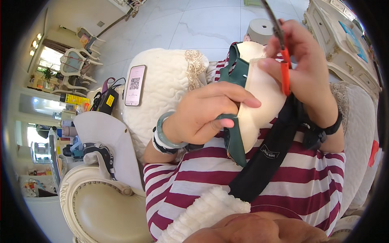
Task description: The person uses shears to cut through the fabric covering and internal padding of a bra to separate the components.
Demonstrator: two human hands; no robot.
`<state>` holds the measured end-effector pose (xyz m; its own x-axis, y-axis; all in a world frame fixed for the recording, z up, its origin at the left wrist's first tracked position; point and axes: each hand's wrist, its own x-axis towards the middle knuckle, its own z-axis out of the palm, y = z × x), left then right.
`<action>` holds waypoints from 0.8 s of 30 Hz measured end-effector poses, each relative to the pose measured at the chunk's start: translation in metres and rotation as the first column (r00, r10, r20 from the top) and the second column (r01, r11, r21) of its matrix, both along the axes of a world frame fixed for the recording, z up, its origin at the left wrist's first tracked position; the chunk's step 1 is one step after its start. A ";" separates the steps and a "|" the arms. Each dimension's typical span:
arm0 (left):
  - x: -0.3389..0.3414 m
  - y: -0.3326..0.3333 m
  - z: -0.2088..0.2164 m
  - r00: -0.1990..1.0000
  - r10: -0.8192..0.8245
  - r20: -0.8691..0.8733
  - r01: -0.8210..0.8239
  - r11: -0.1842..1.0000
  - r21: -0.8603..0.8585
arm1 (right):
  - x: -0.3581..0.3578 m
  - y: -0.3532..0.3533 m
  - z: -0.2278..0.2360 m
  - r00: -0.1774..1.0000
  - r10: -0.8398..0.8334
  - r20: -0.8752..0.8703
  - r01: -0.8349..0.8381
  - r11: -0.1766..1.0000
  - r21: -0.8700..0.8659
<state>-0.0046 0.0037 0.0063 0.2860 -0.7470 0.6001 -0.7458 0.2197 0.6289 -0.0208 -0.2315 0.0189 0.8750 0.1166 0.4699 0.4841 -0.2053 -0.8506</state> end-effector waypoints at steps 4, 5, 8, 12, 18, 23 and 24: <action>-0.008 0.003 0.002 0.998 0.053 -0.016 -0.054 0.997 -0.048 | -0.018 -0.037 -0.006 0.938 0.039 0.344 0.039 0.975 -0.217; -0.008 0.004 0.003 0.997 0.065 -0.029 -0.066 0.996 -0.054 | -0.031 -0.045 -0.005 0.949 0.048 0.310 0.037 0.964 -0.264; -0.006 0.004 0.002 0.999 0.043 -0.021 -0.044 0.997 -0.060 | -0.062 -0.055 0.013 0.913 0.331 -0.238 -0.373 0.914 -0.162; -0.004 0.002 0.005 0.997 0.031 0.073 -0.027 0.998 -0.055 | -0.074 -0.052 0.018 0.691 0.495 -0.527 -0.642 0.756 -0.131; -0.004 0.002 0.007 0.991 0.039 0.131 -0.040 0.999 0.005 | -0.079 -0.051 0.014 0.623 0.529 -0.576 -0.719 0.678 -0.154; -0.009 0.001 0.002 0.993 0.094 0.064 -0.093 0.996 -0.019 | -0.076 -0.044 0.012 0.614 0.589 -0.526 -0.751 0.640 -0.161; -0.009 0.001 0.000 0.997 0.076 0.003 -0.076 0.996 -0.034 | -0.076 -0.044 0.012 0.614 0.587 -0.528 -0.751 0.640 -0.161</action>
<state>-0.0138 0.0043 0.0063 0.3387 -0.7022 0.6262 -0.7639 0.1832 0.6187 -0.0968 -0.2758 0.0310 0.5639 0.8211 -0.0886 0.2439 -0.2681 -0.9320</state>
